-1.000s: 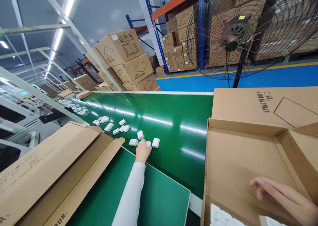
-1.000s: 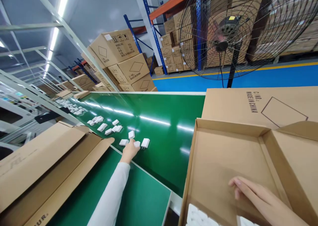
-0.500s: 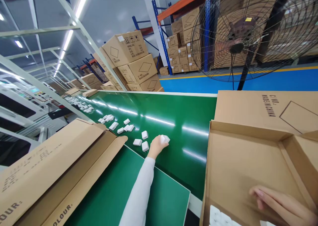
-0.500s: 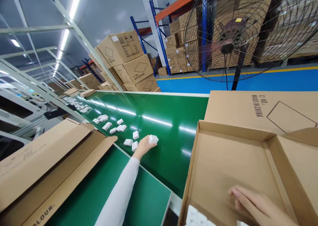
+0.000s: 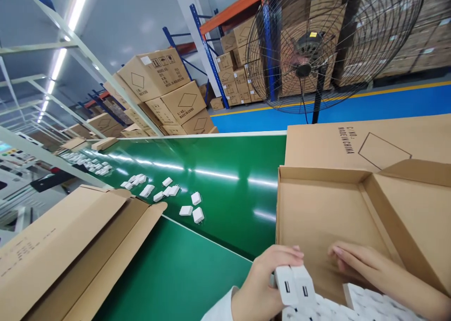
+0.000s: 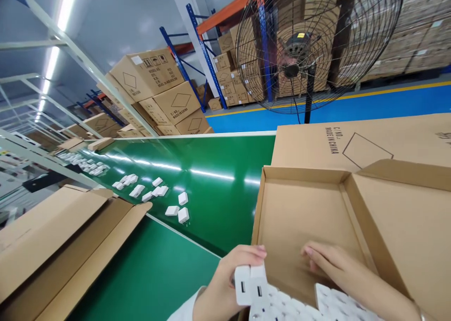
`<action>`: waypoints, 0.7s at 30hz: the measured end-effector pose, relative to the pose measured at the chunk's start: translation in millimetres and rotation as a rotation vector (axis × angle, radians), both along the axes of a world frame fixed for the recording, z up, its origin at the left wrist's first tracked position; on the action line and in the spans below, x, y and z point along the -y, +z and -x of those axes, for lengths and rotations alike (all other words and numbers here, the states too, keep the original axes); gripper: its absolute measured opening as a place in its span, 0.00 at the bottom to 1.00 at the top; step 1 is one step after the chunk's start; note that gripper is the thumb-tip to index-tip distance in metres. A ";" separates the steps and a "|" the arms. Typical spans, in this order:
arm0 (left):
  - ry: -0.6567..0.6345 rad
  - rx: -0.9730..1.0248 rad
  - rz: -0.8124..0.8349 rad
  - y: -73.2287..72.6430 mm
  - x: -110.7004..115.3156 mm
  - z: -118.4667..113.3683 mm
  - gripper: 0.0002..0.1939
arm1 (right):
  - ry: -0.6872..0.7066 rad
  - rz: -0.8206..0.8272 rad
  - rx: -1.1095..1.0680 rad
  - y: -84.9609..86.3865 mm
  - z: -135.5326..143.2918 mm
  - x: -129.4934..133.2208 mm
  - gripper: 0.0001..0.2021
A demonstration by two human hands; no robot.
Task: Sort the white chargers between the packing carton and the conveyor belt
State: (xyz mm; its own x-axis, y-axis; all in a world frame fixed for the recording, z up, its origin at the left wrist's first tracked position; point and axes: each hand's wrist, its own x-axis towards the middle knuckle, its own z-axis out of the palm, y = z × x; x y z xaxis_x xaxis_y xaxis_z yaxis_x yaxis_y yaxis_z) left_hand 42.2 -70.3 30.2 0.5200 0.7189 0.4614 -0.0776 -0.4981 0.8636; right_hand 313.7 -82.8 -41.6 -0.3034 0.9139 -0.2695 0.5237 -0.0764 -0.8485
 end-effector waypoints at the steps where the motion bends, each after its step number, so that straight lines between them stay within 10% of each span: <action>1: -0.008 0.004 0.023 -1.9 1.6 -0.4 0.24 | 0.004 0.001 -0.002 -0.1 -0.2 -0.1 0.23; 7: -0.126 -0.597 0.173 23.4 0.1 -3.4 0.34 | 0.003 0.027 0.000 14.8 3.6 0.3 0.23; 12: -0.246 -1.236 -0.219 36.9 -20.0 -36.1 0.28 | 0.045 -0.015 0.059 17.2 2.5 1.4 0.25; 21: -0.418 -1.539 -0.129 28.2 -29.3 -113.8 0.16 | 0.111 -0.072 0.075 24.4 6.7 2.1 0.21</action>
State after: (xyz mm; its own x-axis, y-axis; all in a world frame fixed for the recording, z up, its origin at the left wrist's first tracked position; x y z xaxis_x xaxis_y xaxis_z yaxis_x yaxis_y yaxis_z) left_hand 156.0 -41.0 58.4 0.6670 0.4128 -0.6203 0.6436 -0.7386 0.2006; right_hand 307.0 -84.9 -17.2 -0.3854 0.8935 -0.2304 0.5879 0.0453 -0.8076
